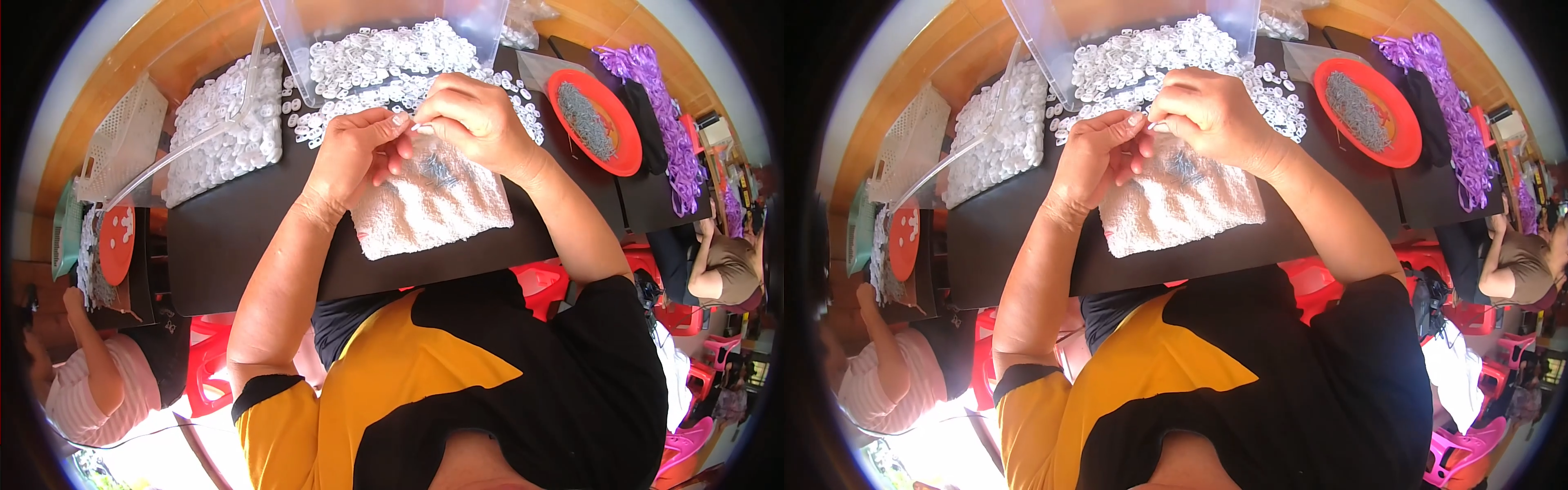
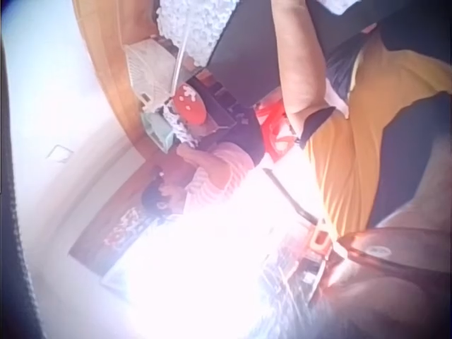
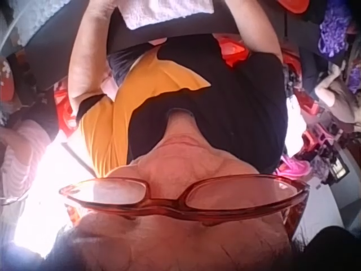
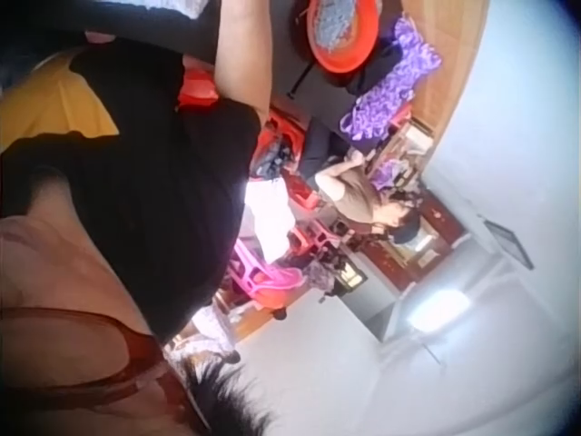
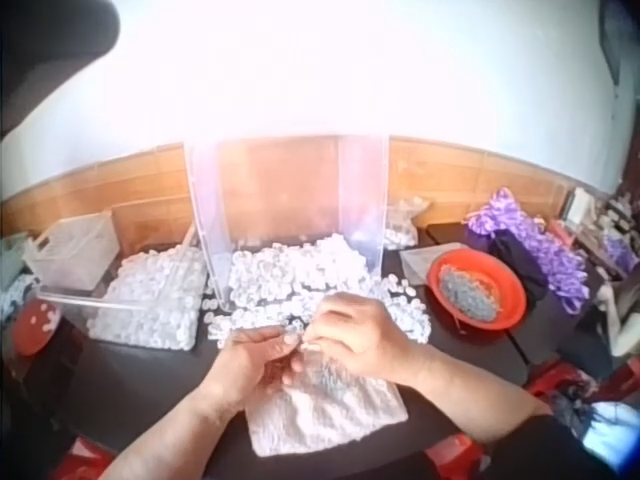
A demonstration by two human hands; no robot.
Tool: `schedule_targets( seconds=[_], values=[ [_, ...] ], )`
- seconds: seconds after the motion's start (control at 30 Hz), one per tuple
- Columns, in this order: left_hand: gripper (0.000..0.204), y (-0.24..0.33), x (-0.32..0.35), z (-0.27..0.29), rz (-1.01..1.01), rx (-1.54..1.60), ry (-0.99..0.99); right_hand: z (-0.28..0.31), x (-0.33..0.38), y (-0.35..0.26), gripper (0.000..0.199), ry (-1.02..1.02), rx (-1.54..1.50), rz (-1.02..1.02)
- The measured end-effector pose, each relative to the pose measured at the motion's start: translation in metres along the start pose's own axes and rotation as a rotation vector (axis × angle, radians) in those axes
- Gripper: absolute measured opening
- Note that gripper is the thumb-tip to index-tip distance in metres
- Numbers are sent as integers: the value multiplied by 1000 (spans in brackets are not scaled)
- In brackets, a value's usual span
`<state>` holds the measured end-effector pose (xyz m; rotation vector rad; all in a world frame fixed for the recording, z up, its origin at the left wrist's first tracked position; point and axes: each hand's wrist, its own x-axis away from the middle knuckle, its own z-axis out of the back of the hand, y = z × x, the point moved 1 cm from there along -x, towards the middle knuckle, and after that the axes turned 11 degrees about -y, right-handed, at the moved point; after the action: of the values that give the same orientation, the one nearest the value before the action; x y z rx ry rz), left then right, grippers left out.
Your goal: Inspecting and sorting small white plastic parts on a white towel at a workbench.
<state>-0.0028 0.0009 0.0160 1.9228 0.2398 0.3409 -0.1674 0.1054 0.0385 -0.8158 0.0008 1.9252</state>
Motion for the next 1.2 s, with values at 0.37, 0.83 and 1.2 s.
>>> schedule_targets(
  seconds=[0.37,0.83,1.2],
  values=[
    [14,-9,-4,7,-28,150,-37,-4,3,-1,13,-9,-200,-90],
    [9,-5,-2,7,-32,85,62,11,6,14,3,-145,35,-209],
    [9,-10,-7,7,-83,78,116,7,21,41,6,-395,215,-282]
  ],
)
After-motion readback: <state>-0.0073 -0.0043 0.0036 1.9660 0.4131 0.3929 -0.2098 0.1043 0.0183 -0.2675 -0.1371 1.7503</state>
